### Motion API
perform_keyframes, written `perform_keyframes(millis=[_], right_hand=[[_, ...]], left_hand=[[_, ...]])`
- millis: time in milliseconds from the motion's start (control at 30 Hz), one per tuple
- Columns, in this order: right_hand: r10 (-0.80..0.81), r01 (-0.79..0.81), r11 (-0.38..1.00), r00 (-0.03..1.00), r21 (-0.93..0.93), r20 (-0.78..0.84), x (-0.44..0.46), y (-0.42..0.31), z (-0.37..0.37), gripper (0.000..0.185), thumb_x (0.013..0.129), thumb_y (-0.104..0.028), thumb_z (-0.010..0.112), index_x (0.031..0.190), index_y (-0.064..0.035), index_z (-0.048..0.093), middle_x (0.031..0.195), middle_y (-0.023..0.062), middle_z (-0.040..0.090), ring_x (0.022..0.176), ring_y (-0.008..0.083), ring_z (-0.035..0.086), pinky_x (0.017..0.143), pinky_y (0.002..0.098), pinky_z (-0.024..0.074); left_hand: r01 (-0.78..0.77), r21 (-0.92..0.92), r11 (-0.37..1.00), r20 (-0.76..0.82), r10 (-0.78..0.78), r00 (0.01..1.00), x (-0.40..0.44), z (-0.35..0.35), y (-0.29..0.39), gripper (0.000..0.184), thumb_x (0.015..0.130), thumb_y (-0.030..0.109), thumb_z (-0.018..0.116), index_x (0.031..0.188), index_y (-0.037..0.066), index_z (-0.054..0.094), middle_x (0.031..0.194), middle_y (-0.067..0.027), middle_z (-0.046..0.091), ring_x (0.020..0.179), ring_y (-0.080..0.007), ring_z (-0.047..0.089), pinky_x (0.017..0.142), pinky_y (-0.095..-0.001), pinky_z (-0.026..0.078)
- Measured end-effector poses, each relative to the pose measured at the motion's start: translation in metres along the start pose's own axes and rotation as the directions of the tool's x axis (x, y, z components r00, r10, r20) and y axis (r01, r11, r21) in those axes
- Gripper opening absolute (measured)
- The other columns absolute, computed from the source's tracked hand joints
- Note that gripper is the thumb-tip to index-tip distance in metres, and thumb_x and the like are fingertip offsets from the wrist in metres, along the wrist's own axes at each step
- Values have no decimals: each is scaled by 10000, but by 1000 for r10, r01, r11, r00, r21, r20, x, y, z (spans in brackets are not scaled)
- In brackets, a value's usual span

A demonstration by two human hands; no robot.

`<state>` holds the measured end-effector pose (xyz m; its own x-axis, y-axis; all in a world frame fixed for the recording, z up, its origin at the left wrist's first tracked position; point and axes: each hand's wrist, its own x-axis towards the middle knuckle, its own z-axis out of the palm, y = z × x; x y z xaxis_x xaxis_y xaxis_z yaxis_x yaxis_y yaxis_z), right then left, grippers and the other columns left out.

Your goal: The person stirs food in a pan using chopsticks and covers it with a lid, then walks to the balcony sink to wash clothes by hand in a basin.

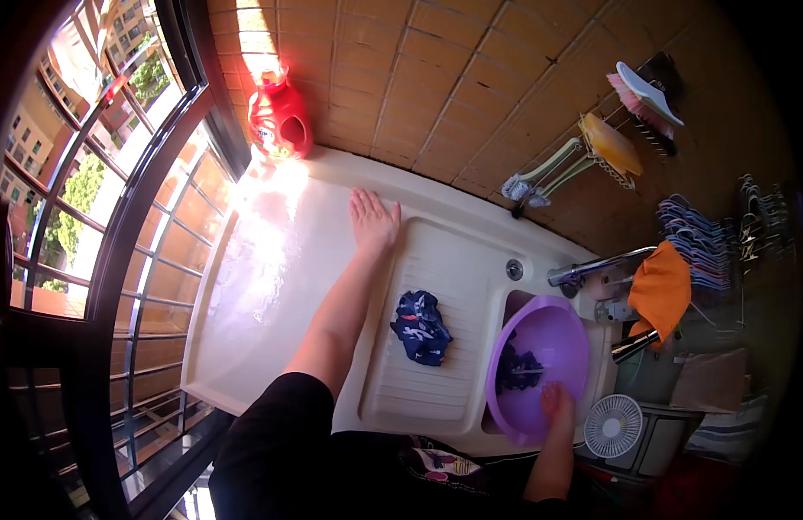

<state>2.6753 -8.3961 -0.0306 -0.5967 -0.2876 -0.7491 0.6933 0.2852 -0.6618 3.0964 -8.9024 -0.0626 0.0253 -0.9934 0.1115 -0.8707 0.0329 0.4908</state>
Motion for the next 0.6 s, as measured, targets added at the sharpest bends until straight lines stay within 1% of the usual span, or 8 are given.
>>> perform_keyframes(millis=[100, 133, 167, 233, 267, 367, 500, 600], right_hand=[[-1, 0, 999, 1000, -43, -23, -6, -5, 19, 226, 910, -282, 581, 1043, -99, 590, 1053, 57, 638, 981, 238, 586, 830, 385, 494], [-23, 24, 998, 1000, -62, 20, -10, -4, 20, 243, 909, -288, 586, 1066, -103, 590, 1081, 58, 630, 1009, 238, 576, 836, 385, 491], [-43, 48, 995, 997, -82, 69, -9, -2, 16, 262, 907, -295, 590, 1089, -106, 590, 1109, 58, 622, 1037, 237, 566, 841, 385, 488], [-29, 35, 996, 996, -82, 82, -8, -4, 11, 271, 905, -291, 594, 1105, -109, 586, 1122, 57, 616, 1044, 237, 562, 845, 385, 487], [-11, 21, 996, 995, -91, 102, -3, -5, 8, 281, 902, -288, 597, 1121, -113, 582, 1134, 55, 609, 1051, 236, 557, 849, 385, 487], [-34, 33, 990, 999, -137, -2, -8, -2, 5, 164, 905, -253, 588, 962, -100, 607, 1008, 50, 655, 910, 230, 602, 758, 375, 514], [38, -39, 997, 999, -73, -10, -3, 12, -14, 175, 917, -263, 565, 934, -94, 602, 976, 43, 652, 892, 228, 595, 722, 380, 511], [85, -86, 990, 996, -108, -20, 17, 17, -41, 253, 900, -274, 589, 1091, -110, 565, 1122, 60, 596, 985, 216, 555, 803, 385, 502]], left_hand=[[-163, -69, 984, 69, 167, 983, -33, 24, 61, 748, 965, 512, 248, 1390, -98, 330, 1492, -272, 251, 1419, -375, 176, 1159, -438, 119], [-40, -601, 798, 310, 279, 909, -39, 18, 70, 676, 977, 472, 280, 1365, -71, 388, 1469, -252, 309, 1401, -373, 224, 1145, -438, 169], [247, -886, 393, 426, 479, 767, -45, 16, 74, 606, 990, 432, 312, 1341, -43, 447, 1446, -233, 368, 1383, -372, 272, 1132, -437, 219], [12, -897, 441, 227, 438, 870, -53, 5, 55, 522, 984, 368, 372, 1307, -25, 488, 1396, -226, 427, 1337, -400, 330, 1107, -454, 261], [-214, -841, 498, 4, 400, 916, -57, -3, 33, 439, 978, 303, 432, 1273, -7, 529, 1346, -219, 487, 1291, -428, 387, 1083, -472, 304], [-295, -556, 777, -194, 224, 955, -82, -63, -67, 408, 959, 256, 483, 1275, 1, 520, 1348, -218, 478, 1312, -416, 357, 1088, -467, 293], [-109, -198, 974, -294, 47, 954, -128, -154, -209, 489, 956, 268, 461, 1315, -63, 450, 1376, -258, 424, 1322, -426, 329, 1090, -479, 270], [22, -28, 999, -114, -25, 993, -145, -173, -278, 574, 955, 292, 419, 1394, -69, 331, 1470, -243, 299, 1370, -371, 281, 1127, -448, 219]])
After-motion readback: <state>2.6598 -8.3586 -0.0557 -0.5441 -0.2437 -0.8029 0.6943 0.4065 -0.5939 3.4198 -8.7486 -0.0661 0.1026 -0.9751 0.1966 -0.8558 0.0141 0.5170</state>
